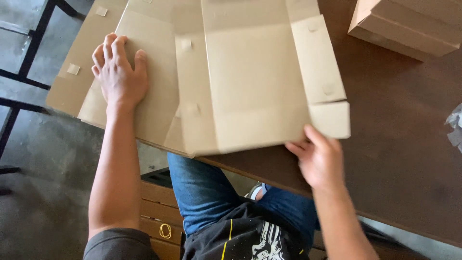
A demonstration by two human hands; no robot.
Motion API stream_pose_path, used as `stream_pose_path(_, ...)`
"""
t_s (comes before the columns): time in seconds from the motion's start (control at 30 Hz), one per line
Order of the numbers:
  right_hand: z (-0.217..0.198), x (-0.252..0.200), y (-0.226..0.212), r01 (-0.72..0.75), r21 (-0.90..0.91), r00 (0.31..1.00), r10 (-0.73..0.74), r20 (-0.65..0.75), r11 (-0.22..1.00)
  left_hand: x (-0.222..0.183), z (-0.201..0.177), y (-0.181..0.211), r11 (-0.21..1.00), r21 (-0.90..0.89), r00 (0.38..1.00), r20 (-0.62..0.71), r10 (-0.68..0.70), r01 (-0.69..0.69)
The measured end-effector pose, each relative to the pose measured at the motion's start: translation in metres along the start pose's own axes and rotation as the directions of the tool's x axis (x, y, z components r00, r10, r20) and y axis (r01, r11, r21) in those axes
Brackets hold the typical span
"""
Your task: Assembling a cardboard box by folding its flaps and panels along pre-scored lines.
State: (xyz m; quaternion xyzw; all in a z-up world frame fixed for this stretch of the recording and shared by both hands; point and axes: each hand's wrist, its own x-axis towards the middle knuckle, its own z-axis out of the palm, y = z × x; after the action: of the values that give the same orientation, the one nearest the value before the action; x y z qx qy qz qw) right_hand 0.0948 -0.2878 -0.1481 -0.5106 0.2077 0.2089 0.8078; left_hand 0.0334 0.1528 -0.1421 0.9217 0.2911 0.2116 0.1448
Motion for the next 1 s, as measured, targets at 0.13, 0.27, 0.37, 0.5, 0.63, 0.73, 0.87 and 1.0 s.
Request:
stream_pose_path(0.13, -0.086, 0.001, -0.031, 0.03, -0.211, 0.999, -0.026, 0.022, 0.977, -0.001, 0.002, -0.003, 1.0, 0.016, 1.0, -0.005, 0.014, -0.014)
stream_pose_path(0.27, -0.166, 0.014, -0.079, 0.198, -0.57, 0.968, -0.251, -0.015, 0.797, -0.003, -0.001, 0.002, 0.999, -0.004, 0.997, -0.058, 0.05, -0.05)
stream_pose_path(0.37, -0.213, 0.021, -0.114, 0.258, -0.735, 0.929, -0.369, 0.011, 0.627, -0.003, -0.001, 0.001, 0.996, -0.046, 0.994, -0.086, 0.068, -0.072)
stream_pose_path(0.5, -0.32, 0.061, -0.14, 0.302, -0.823, 0.907, -0.41, 0.093, 0.481, -0.004, 0.001, -0.003, 0.993, -0.09, 0.994, -0.089, 0.068, -0.076)
stream_pose_path(0.63, -0.41, 0.089, -0.155, 0.304, -0.839, 0.899, -0.427, 0.097, 0.451, -0.002, 0.005, -0.008, 0.997, -0.044, 0.996, -0.061, 0.065, -0.067)
stream_pose_path(0.73, -0.419, 0.084, -0.154, 0.305, -0.821, 0.888, -0.456, 0.063, 0.482, -0.002, 0.006, -0.011, 0.997, -0.043, 0.997, -0.042, 0.07, -0.072)
stream_pose_path(0.87, -0.415, 0.065, -0.151, 0.311, -0.778, 0.858, -0.513, -0.018, 0.546, -0.002, 0.006, -0.01, 0.994, -0.013, 0.993, -0.054, 0.106, -0.107)
stream_pose_path(1.0, -0.393, 0.044, -0.144, 0.328, -0.726, 0.825, -0.557, -0.092, 0.605, -0.004, 0.004, -0.006, 0.996, -0.032, 0.996, -0.024, 0.087, -0.087)
